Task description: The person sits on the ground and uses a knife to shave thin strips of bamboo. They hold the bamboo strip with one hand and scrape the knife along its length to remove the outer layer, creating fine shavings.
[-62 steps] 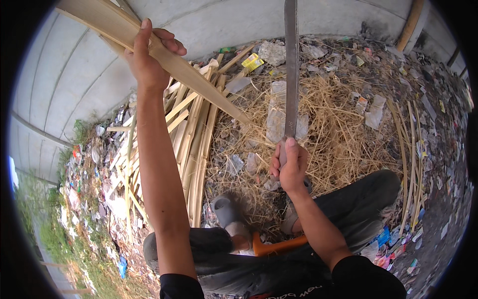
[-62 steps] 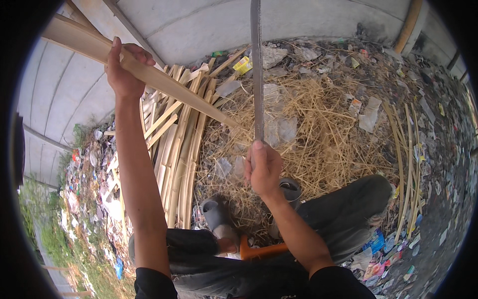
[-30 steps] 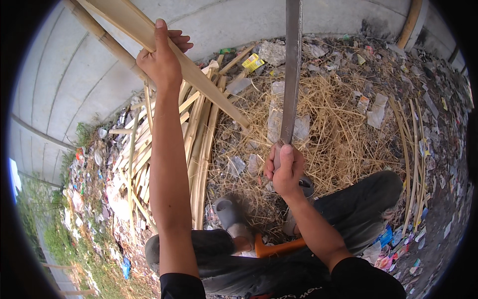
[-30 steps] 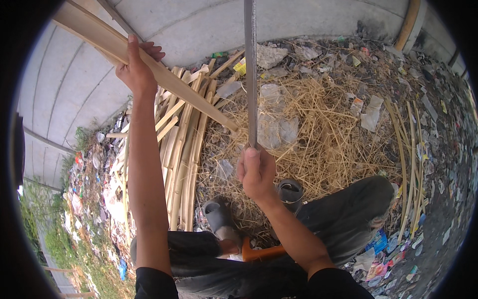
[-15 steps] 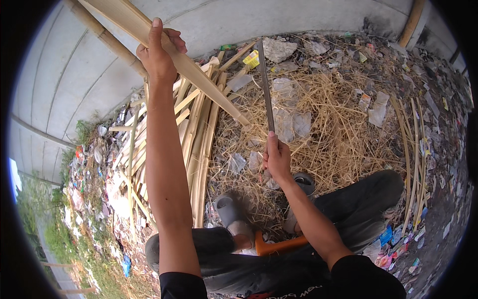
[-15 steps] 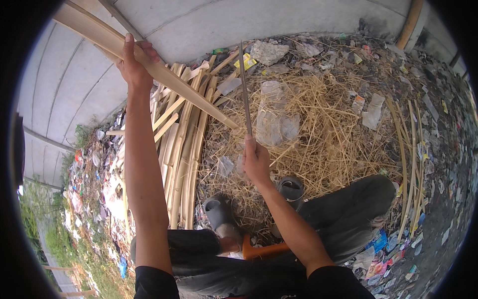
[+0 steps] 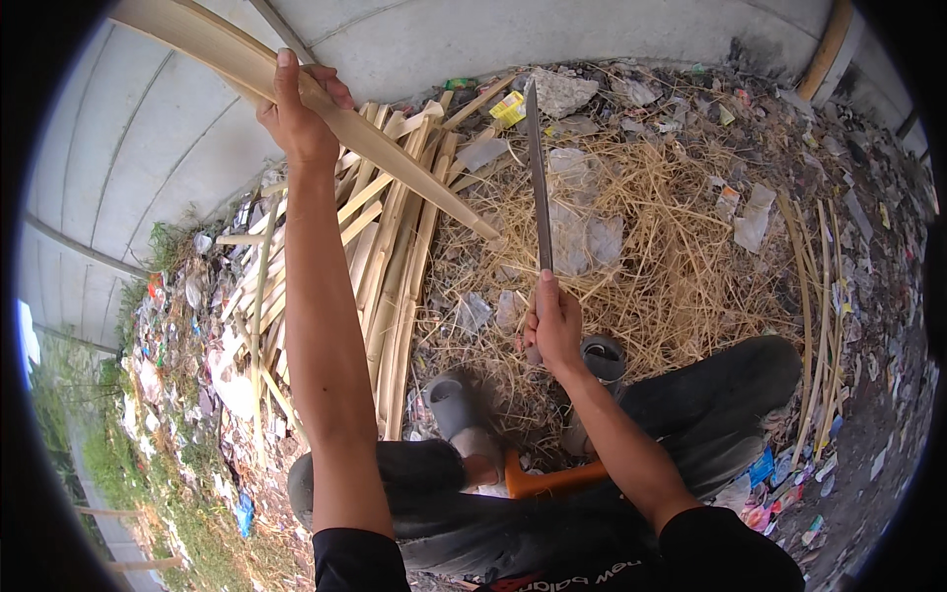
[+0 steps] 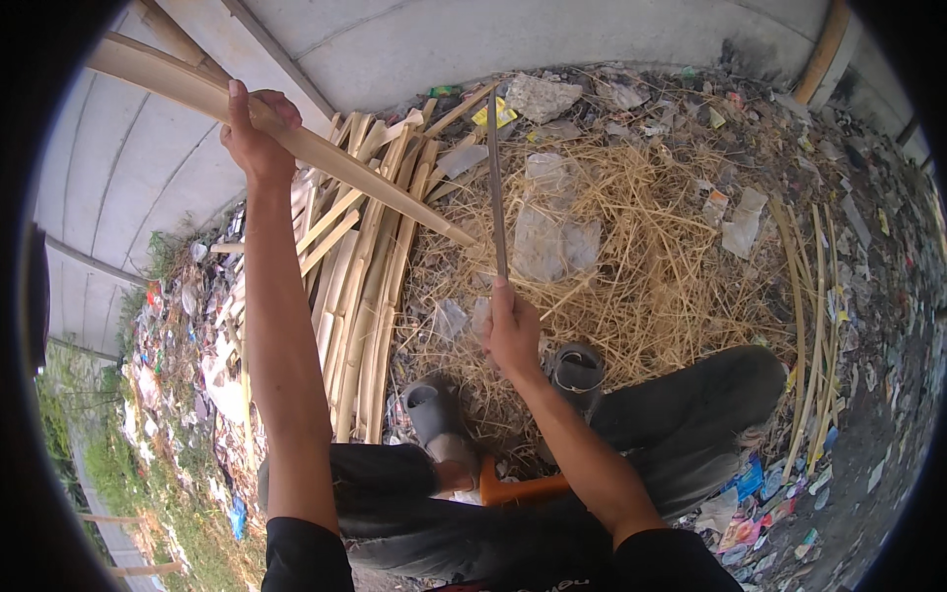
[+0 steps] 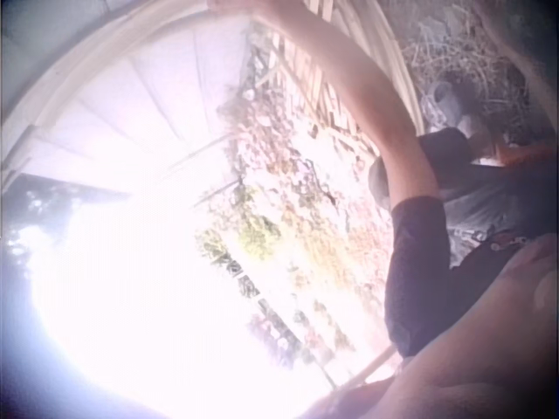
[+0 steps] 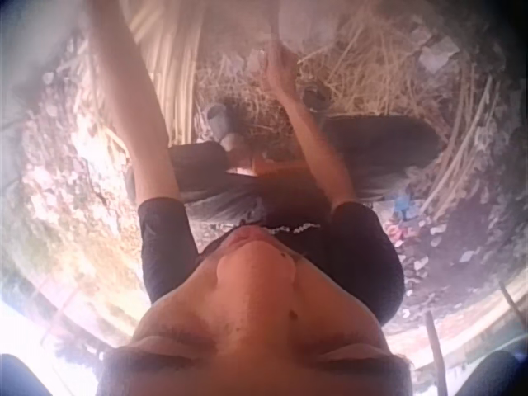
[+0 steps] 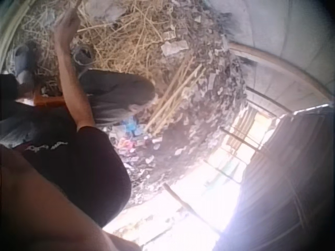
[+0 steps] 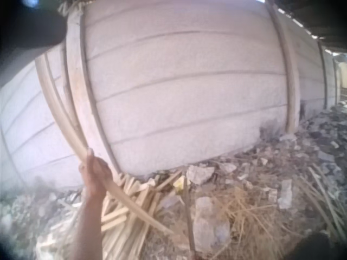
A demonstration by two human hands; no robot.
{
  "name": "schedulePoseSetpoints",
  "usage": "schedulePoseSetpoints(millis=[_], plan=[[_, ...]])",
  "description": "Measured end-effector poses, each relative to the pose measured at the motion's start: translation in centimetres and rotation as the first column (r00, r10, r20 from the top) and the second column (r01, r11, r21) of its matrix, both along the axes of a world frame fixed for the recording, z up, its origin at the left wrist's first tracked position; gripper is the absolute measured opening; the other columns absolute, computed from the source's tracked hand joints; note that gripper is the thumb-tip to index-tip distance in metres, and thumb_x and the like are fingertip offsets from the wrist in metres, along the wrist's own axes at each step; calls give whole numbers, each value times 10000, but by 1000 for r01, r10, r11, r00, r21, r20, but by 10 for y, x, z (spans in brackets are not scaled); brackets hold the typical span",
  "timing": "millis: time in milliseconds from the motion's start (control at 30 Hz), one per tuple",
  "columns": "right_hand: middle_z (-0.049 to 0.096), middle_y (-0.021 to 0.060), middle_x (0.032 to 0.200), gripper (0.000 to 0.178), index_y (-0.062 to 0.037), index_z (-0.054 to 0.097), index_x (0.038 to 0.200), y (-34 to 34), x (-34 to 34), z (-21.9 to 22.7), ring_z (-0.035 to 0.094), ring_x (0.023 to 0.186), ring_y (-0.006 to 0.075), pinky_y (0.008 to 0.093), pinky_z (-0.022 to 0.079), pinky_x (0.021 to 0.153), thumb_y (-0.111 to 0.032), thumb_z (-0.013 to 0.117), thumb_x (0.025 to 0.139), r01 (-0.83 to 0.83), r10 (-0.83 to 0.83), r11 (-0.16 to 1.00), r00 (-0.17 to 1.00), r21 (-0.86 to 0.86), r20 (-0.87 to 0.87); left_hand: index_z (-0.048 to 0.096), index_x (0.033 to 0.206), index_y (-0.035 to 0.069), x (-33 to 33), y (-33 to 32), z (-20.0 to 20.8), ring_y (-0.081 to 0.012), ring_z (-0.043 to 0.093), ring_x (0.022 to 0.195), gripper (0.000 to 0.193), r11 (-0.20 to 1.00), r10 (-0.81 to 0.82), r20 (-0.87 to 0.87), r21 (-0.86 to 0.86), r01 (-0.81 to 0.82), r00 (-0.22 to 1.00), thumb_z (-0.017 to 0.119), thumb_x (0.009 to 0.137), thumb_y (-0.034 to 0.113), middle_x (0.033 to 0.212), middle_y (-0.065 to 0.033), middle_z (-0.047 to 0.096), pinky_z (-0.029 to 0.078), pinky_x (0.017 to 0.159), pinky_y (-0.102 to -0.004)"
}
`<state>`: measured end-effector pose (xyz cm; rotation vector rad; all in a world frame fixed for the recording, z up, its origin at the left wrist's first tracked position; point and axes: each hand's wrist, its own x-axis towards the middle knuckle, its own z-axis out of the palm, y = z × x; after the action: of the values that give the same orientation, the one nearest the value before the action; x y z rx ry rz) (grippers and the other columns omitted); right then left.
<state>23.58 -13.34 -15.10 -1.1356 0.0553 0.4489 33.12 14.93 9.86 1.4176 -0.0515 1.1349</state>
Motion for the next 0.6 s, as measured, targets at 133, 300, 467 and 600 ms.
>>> schedulePoseSetpoints(millis=[133,300,467,600], plan=[[447,-3,551,528,-74,497,760,15,-6,5,450,429,113,294,364,404,-513,541,1050,136,-181,979,924,154,335,591,814,-20,-4,3,-1,-236,611,500,516,1000,3,5,-29,-3,1000,696,939,470,671,-155,622,510,461,-366],[466,12,589,577,-91,498,786,13,-23,-70,462,446,111,329,435,449,-613,523,1031,-266,190,947,917,-182,-351,610,780,-22,-10,-3,0,-230,608,499,572,1000,19,-12,18,-19,1000,678,942,523,597,-132,592,500,469,-349],[461,4,592,577,-85,476,760,2,-14,-33,461,441,103,325,433,440,-579,493,1057,-86,71,993,984,-83,-164,606,804,-28,-13,3,-5,-226,603,498,571,1000,-15,-29,4,15,999,666,961,518,619,-132,601,497,469,-347],[451,-6,575,528,-94,464,735,17,-5,22,444,442,99,302,372,422,-488,494,1085,44,-66,995,966,93,250,585,869,-38,-15,8,-4,-230,601,500,547,999,5,10,-37,-5,1000,674,967,492,680,-143,619,494,465,-351]])
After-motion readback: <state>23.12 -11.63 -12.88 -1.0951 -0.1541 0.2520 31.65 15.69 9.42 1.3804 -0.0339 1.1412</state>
